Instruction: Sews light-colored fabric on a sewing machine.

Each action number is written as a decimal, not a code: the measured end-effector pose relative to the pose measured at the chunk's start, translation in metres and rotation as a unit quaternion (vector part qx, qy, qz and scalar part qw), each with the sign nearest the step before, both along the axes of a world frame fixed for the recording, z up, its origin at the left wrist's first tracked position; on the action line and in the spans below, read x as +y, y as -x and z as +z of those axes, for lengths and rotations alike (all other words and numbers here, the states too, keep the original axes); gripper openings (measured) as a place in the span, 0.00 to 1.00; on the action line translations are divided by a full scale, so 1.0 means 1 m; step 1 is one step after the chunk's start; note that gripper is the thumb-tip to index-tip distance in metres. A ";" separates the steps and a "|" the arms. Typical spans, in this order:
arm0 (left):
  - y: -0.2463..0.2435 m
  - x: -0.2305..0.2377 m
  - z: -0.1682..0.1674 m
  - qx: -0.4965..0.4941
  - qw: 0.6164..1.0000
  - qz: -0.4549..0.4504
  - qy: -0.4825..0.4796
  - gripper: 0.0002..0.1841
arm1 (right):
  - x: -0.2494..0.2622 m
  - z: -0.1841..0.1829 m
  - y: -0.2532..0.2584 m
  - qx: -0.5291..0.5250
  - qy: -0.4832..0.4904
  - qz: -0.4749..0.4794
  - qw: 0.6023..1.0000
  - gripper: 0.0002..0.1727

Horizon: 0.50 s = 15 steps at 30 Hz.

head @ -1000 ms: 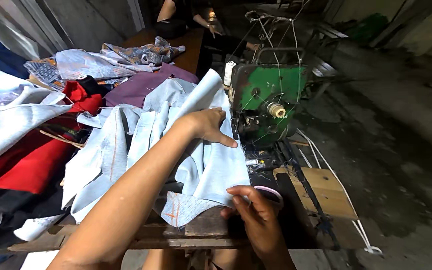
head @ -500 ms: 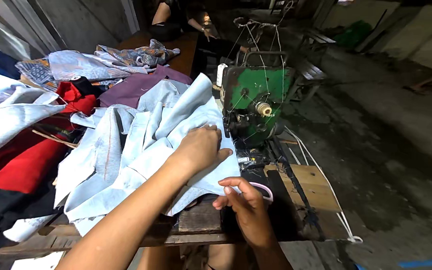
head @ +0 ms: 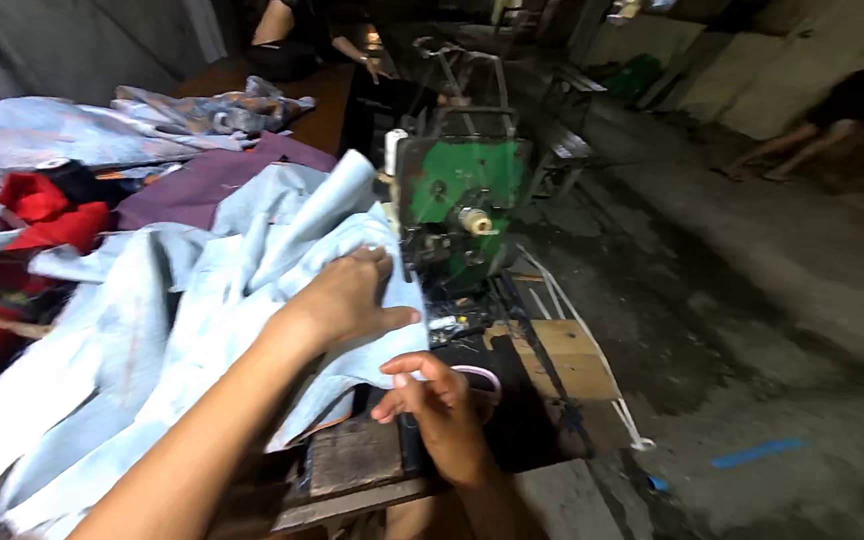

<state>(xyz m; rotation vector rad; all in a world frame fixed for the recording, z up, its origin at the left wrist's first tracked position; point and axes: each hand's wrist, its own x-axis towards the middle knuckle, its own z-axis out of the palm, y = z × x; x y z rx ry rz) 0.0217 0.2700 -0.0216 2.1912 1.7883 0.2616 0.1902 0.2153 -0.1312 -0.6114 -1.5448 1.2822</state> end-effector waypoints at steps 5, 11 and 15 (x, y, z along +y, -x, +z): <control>0.009 0.009 -0.009 -0.018 1.000 0.009 -0.019 0.47 | 0.003 0.007 0.004 0.010 0.008 0.003 1.000 0.13; 0.007 0.005 -0.008 -0.041 0.997 -0.003 -0.060 0.43 | 0.001 0.016 0.009 -0.001 0.025 0.000 1.000 0.13; -0.002 -0.010 -0.031 -0.044 0.966 -0.052 -0.251 0.24 | -0.001 0.015 0.010 0.001 0.016 -0.013 1.000 0.12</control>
